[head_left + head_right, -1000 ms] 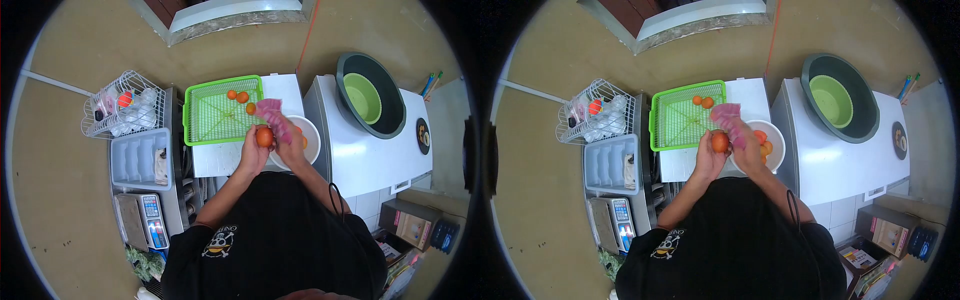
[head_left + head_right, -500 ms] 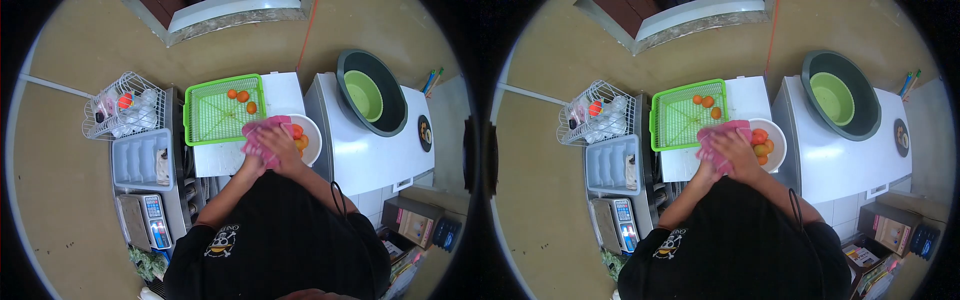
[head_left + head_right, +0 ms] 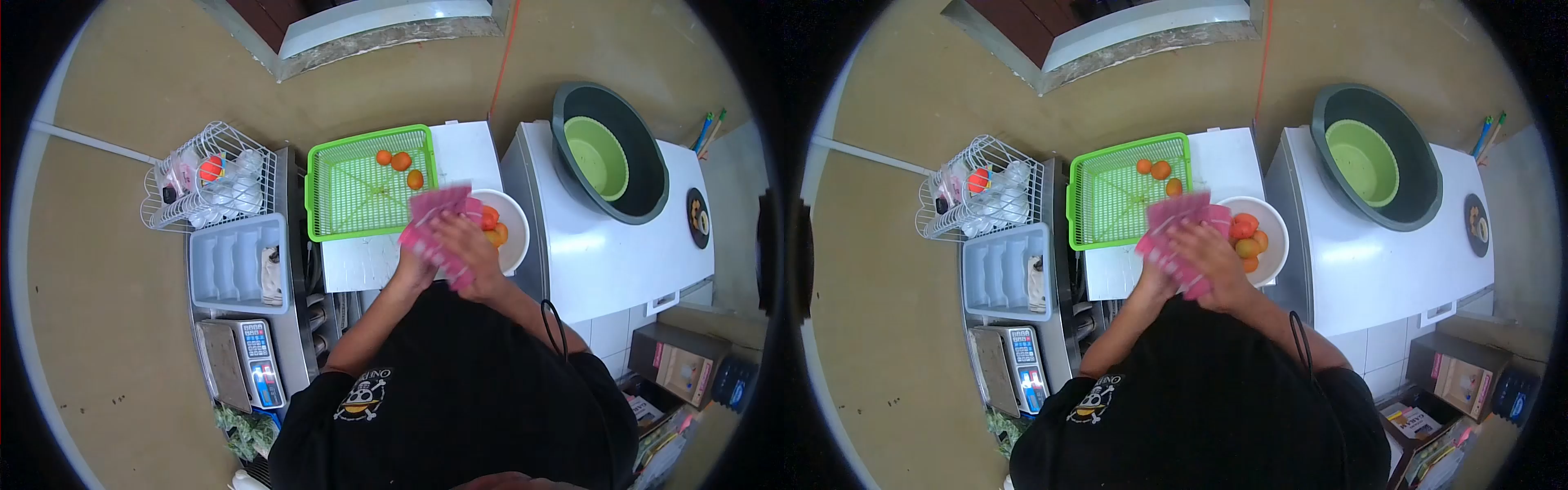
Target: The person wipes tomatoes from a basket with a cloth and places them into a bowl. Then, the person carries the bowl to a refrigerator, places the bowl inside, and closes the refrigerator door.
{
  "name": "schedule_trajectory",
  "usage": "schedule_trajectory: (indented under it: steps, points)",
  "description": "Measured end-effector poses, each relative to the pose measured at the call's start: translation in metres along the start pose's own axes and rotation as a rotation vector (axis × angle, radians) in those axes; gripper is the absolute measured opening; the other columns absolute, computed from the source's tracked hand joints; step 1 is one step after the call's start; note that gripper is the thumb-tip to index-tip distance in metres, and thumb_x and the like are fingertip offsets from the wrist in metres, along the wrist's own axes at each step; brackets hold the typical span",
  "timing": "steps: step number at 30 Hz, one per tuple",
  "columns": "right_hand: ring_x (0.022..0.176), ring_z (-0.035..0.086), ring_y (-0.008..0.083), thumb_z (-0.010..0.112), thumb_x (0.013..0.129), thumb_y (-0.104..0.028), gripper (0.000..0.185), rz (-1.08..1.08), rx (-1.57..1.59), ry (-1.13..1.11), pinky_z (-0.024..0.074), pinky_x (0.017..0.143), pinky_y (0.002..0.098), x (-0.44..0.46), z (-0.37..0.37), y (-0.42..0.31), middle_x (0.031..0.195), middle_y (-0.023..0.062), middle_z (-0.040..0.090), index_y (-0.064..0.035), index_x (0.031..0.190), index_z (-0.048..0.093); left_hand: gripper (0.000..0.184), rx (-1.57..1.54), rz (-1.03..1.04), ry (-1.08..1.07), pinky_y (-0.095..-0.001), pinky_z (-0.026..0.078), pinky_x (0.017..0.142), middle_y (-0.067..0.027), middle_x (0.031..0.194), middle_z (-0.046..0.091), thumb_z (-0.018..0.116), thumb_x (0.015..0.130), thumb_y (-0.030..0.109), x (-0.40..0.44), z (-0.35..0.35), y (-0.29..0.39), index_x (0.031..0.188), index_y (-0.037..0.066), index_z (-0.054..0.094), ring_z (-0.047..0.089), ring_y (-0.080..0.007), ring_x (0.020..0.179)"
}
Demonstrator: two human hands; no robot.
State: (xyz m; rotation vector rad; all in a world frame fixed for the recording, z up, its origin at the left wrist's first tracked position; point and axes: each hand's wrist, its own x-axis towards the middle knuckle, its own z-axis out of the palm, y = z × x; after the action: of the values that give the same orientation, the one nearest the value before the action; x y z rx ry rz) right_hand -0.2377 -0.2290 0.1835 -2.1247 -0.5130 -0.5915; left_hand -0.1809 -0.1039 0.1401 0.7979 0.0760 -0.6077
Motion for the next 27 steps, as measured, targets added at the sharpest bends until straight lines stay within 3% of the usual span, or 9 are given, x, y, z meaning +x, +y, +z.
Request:
schedule_trajectory:
  steps: [5, 7, 10, 11, 12, 19, 21, 23, 27]
  points:
    - [0.116, 0.051, 0.0334, 0.051, 0.078, -0.008, 0.037, 0.308, 0.14, 0.195, 0.0366, 0.099, 0.0446, 0.01, 0.005, 0.022, 0.119, 0.014, 0.058, -0.0057, 0.115, 0.059, 0.06, 0.156, 0.019, -0.12, -0.0238, 0.041, 0.062, -0.0049, 0.094, 0.059, 0.022, 0.095, 0.056, 0.011, -0.031, -0.003, 0.115, 0.008, 0.052, 0.055, -0.0167, 0.08]
    - [0.115, 0.051, 0.0329, 0.049, 0.08, -0.008, 0.037, 0.12, 0.138, 0.159, 0.0375, 0.098, 0.0451, 0.0, 0.002, 0.004, 0.119, 0.0143, 0.057, -0.0053, 0.116, 0.058, 0.056, 0.052, -0.029, 0.055, -0.0265, 0.047, 0.063, -0.0051, 0.096, 0.058, 0.02, 0.097, 0.052, 0.005, -0.002, 0.01, 0.11, 0.007, 0.05, 0.056, -0.0148, 0.078]
    - [0.117, 0.049, 0.0351, 0.047, 0.08, -0.008, 0.038, -0.004, 0.094, -0.001, 0.0366, 0.099, 0.0456, 0.0, 0.001, 0.005, 0.12, 0.0155, 0.056, -0.003, 0.116, 0.056, 0.053, -0.018, 0.104, -0.314, -0.0307, 0.047, 0.086, -0.0079, 0.118, 0.052, 0.022, 0.098, 0.048, 0.014, -0.026, 0.002, 0.122, 0.007, 0.045, 0.054, -0.0156, 0.099]
    - [0.119, 0.048, 0.0351, 0.047, 0.079, -0.008, 0.039, -0.024, 0.032, 0.016, 0.0359, 0.101, 0.0453, 0.001, 0.004, 0.014, 0.122, 0.0156, 0.056, -0.002, 0.117, 0.056, 0.053, 0.21, 0.206, 0.051, -0.0302, 0.048, 0.083, -0.0085, 0.117, 0.053, 0.02, 0.098, 0.049, 0.003, -0.007, -0.006, 0.12, 0.007, 0.045, 0.055, -0.0161, 0.099]
    - [0.122, 0.046, 0.0354, 0.049, 0.081, -0.012, 0.038, 0.228, 0.111, 0.055, 0.034, 0.102, 0.0458, 0.004, 0.004, 0.023, 0.124, 0.0152, 0.054, -0.0026, 0.117, 0.055, 0.048, 0.166, 0.089, -0.068, -0.0304, 0.048, 0.084, -0.0081, 0.116, 0.053, 0.022, 0.099, 0.045, 0.005, -0.015, -0.002, 0.121, 0.008, 0.045, 0.055, -0.0169, 0.099]
    - [0.122, 0.045, 0.0351, 0.047, 0.087, -0.018, 0.04, -0.044, -0.131, -0.019, 0.0306, 0.104, 0.0454, -0.002, 0.01, 0.02, 0.128, 0.0144, 0.051, -0.0023, 0.124, 0.05, 0.05, 0.042, -0.048, -0.055, -0.0362, 0.038, 0.103, -0.0121, 0.131, 0.046, 0.04, 0.096, 0.039, -0.006, -0.006, 0.001, 0.134, 0.005, 0.037, 0.046, -0.0257, 0.121]
    - [0.118, 0.048, 0.0358, 0.045, 0.088, -0.018, 0.041, 0.396, 0.306, 0.219, 0.0322, 0.103, 0.0431, -0.001, 0.01, 0.036, 0.129, 0.0149, 0.051, -0.0022, 0.125, 0.05, 0.049, -0.112, -0.014, -0.083, -0.0363, 0.042, 0.094, -0.0101, 0.125, 0.051, 0.041, 0.095, 0.043, 0.009, -0.007, -0.006, 0.131, 0.008, 0.041, 0.052, -0.0216, 0.112]
    - [0.117, 0.05, 0.0352, 0.046, 0.085, -0.014, 0.041, 0.31, 0.169, 0.342, 0.0348, 0.101, 0.0435, -0.003, 0.005, 0.032, 0.127, 0.0178, 0.053, -0.0003, 0.124, 0.051, 0.047, -0.402, -0.135, -0.418, -0.0325, 0.042, 0.082, -0.0075, 0.12, 0.053, 0.041, 0.095, 0.046, 0.021, -0.054, -0.024, 0.127, 0.012, 0.043, 0.054, -0.0162, 0.099]
    - [0.121, 0.047, 0.0348, 0.044, 0.085, -0.012, 0.041, 0.039, -0.128, 0.102, 0.0337, 0.102, 0.0447, -0.009, 0.008, 0.015, 0.127, 0.0207, 0.051, 0.0009, 0.123, 0.051, 0.031, -0.077, -0.14, -0.002, -0.0302, 0.039, 0.074, -0.0036, 0.1, 0.056, 0.046, 0.093, 0.04, -0.003, 0.004, 0.005, 0.109, 0.014, 0.049, 0.051, -0.0146, 0.082]
